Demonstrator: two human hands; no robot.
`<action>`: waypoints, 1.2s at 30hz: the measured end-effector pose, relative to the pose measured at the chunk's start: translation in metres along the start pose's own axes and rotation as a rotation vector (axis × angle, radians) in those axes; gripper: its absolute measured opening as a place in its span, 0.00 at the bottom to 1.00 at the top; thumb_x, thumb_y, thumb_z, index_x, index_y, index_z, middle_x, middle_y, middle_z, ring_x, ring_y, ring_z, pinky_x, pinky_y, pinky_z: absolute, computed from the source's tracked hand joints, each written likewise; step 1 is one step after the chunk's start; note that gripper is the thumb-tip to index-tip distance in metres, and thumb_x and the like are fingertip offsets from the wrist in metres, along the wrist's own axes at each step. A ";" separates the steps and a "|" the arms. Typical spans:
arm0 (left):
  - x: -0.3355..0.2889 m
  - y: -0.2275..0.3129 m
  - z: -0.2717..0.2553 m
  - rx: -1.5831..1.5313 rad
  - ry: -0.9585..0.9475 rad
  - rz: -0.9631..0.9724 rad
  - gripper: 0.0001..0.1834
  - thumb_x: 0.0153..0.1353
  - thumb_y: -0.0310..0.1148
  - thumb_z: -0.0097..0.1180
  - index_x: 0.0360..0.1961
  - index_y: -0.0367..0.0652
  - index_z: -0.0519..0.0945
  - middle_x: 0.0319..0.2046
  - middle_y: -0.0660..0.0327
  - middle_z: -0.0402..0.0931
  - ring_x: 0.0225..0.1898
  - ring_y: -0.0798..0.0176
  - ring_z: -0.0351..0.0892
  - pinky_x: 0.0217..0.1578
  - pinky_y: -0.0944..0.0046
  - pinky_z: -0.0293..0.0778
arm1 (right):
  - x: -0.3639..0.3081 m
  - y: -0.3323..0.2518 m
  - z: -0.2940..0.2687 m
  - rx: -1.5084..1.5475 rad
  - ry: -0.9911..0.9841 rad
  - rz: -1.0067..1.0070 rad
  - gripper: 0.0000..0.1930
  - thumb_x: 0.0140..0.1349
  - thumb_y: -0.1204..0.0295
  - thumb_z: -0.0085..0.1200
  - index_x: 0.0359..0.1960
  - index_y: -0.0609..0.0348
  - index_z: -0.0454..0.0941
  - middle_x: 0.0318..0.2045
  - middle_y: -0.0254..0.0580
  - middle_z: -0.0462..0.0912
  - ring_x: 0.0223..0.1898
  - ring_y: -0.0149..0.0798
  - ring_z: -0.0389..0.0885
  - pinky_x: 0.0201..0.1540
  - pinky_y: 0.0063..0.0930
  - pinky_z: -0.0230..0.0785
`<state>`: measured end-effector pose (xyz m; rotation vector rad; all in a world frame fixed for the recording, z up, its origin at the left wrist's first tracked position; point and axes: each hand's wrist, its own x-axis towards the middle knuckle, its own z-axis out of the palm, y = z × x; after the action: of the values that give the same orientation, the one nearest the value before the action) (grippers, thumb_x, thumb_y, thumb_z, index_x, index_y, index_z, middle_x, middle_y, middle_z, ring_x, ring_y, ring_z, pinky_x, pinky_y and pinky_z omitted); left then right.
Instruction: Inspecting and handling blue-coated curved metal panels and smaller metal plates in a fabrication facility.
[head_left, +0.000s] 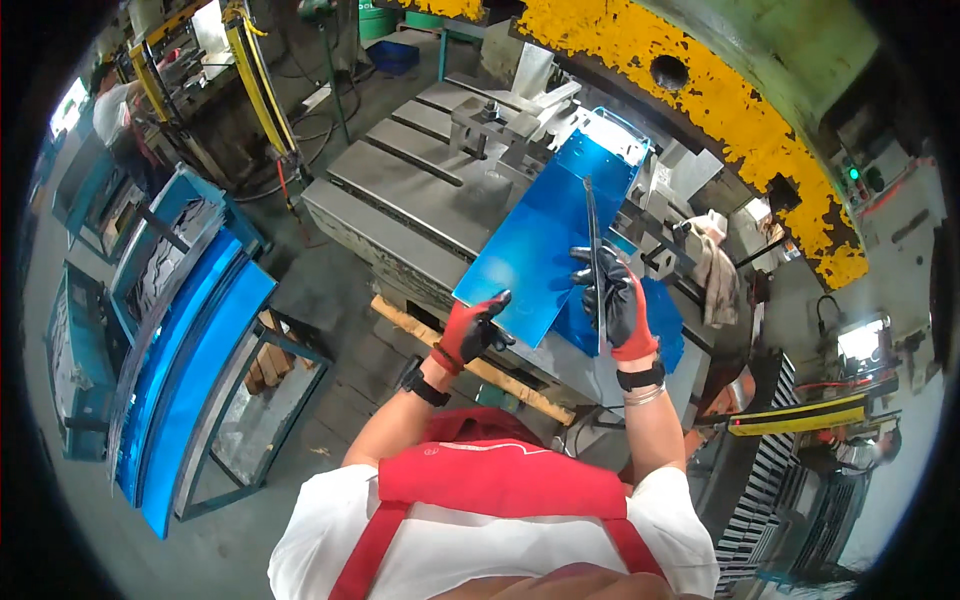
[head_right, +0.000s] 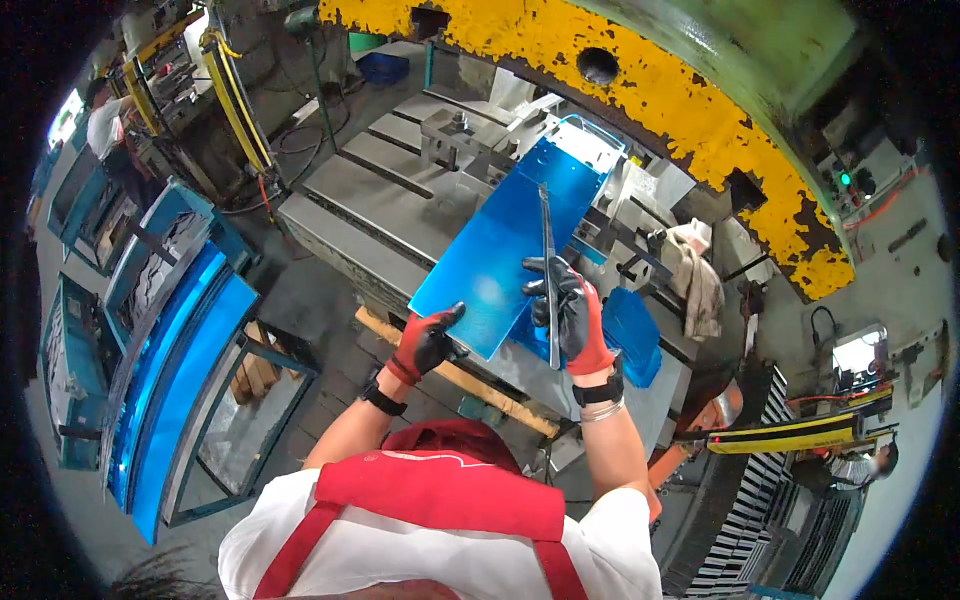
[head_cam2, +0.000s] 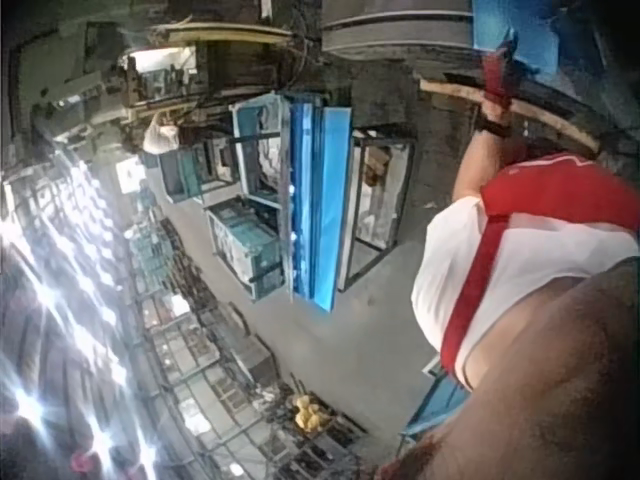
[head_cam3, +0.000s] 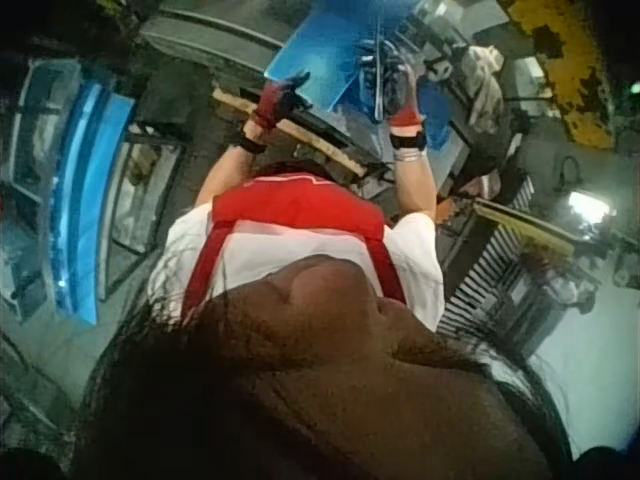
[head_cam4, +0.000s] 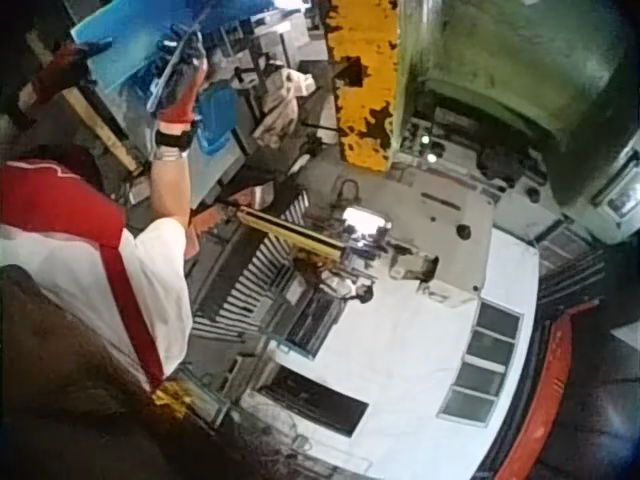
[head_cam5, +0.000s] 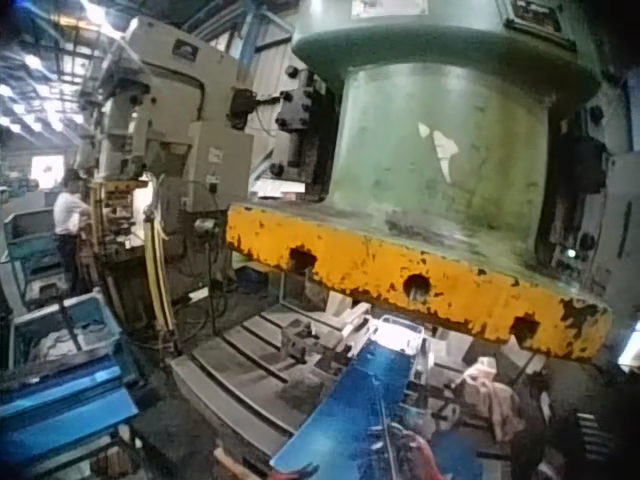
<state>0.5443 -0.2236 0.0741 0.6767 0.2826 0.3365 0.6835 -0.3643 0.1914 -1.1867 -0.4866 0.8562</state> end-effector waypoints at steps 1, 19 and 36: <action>-0.003 0.006 0.002 -0.087 0.047 -0.120 0.16 0.52 0.32 0.54 0.41 0.39 0.68 0.29 0.58 0.73 0.13 0.57 0.74 0.12 0.66 0.72 | -0.002 0.000 0.002 -0.004 0.026 -0.013 0.23 0.61 0.58 0.36 0.45 0.68 0.67 0.25 0.38 0.75 0.16 0.21 0.65 0.18 0.12 0.58; 0.015 -0.014 -0.028 0.011 0.011 0.003 0.13 0.53 0.26 0.47 0.41 0.36 0.71 0.37 0.58 0.73 0.30 0.64 0.76 0.21 0.66 0.75 | 0.001 0.000 -0.002 0.057 0.010 0.037 0.23 0.61 0.58 0.34 0.43 0.67 0.69 0.27 0.41 0.75 0.18 0.23 0.68 0.20 0.13 0.61; -0.003 0.062 0.059 -0.022 0.145 -0.037 0.15 0.58 0.33 0.42 0.46 0.41 0.69 0.40 0.62 0.72 0.16 0.70 0.71 0.12 0.74 0.66 | 0.013 0.078 -0.066 0.159 0.549 -0.245 0.18 0.60 0.60 0.38 0.43 0.58 0.71 0.22 0.32 0.76 0.16 0.22 0.68 0.16 0.15 0.59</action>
<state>0.5497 -0.2128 0.1585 0.6255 0.4278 0.3535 0.7149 -0.3834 0.0954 -1.1289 -0.1064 0.3271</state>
